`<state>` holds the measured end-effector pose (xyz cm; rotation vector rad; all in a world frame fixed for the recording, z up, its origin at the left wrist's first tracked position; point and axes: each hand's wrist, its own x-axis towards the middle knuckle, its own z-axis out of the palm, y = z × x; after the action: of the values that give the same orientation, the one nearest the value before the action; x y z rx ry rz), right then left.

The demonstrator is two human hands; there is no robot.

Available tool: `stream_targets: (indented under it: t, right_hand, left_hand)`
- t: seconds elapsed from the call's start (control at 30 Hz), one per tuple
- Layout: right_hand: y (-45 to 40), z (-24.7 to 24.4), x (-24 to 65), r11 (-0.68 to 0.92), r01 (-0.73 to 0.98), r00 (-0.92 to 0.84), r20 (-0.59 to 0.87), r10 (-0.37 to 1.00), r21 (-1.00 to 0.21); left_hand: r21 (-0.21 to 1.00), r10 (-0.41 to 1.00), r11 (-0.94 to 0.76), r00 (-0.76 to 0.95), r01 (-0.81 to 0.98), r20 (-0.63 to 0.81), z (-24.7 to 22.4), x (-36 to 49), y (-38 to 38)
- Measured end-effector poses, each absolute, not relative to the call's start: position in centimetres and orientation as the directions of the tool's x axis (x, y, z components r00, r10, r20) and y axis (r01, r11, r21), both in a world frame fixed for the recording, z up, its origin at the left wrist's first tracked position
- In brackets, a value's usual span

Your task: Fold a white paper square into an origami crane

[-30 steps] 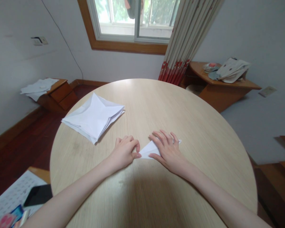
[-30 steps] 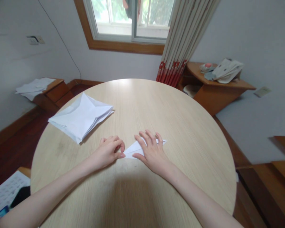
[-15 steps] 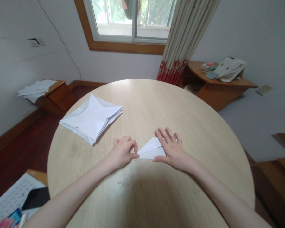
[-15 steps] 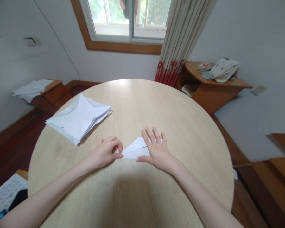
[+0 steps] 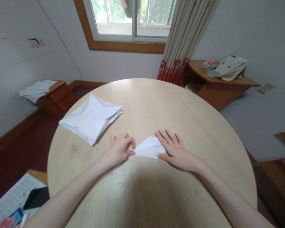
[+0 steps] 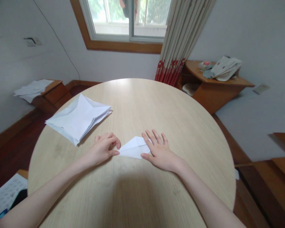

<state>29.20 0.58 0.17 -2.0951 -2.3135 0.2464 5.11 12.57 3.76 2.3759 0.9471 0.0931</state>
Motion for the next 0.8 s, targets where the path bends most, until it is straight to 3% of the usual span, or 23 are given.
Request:
stream_targets:
  t: [0.1,0.23,0.33,0.6,0.8]
  right_hand:
    - [0.6,0.2,29.1,0.092,0.987,-0.104,-0.089,0.991,-0.128]
    - [0.7,0.2,29.0,0.082,0.984,-0.097,-0.084,0.992,-0.159]
    - [0.9,0.4,28.8,0.073,0.978,-0.09,-0.08,0.993,-0.195]
    - [1.2,0.6,28.7,0.122,0.955,-0.119,0.027,0.992,-0.269]
    - [1.1,1.0,28.5,0.218,0.958,-0.17,0.242,0.955,-0.188]
  left_hand:
    - [0.546,0.608,-0.639,0.791,0.543,-0.074,4.0,5.2,12.3]
    - [0.576,0.447,-0.759,0.886,0.302,0.124,3.4,5.3,11.7]
    - [0.522,0.34,-0.833,0.914,0.183,0.223,2.3,5.3,11.6]
    - [0.295,0.223,-0.946,0.932,0.136,0.286,1.4,5.3,12.3]
    - [0.21,0.186,-0.972,0.895,0.107,0.406,1.4,5.3,12.4]
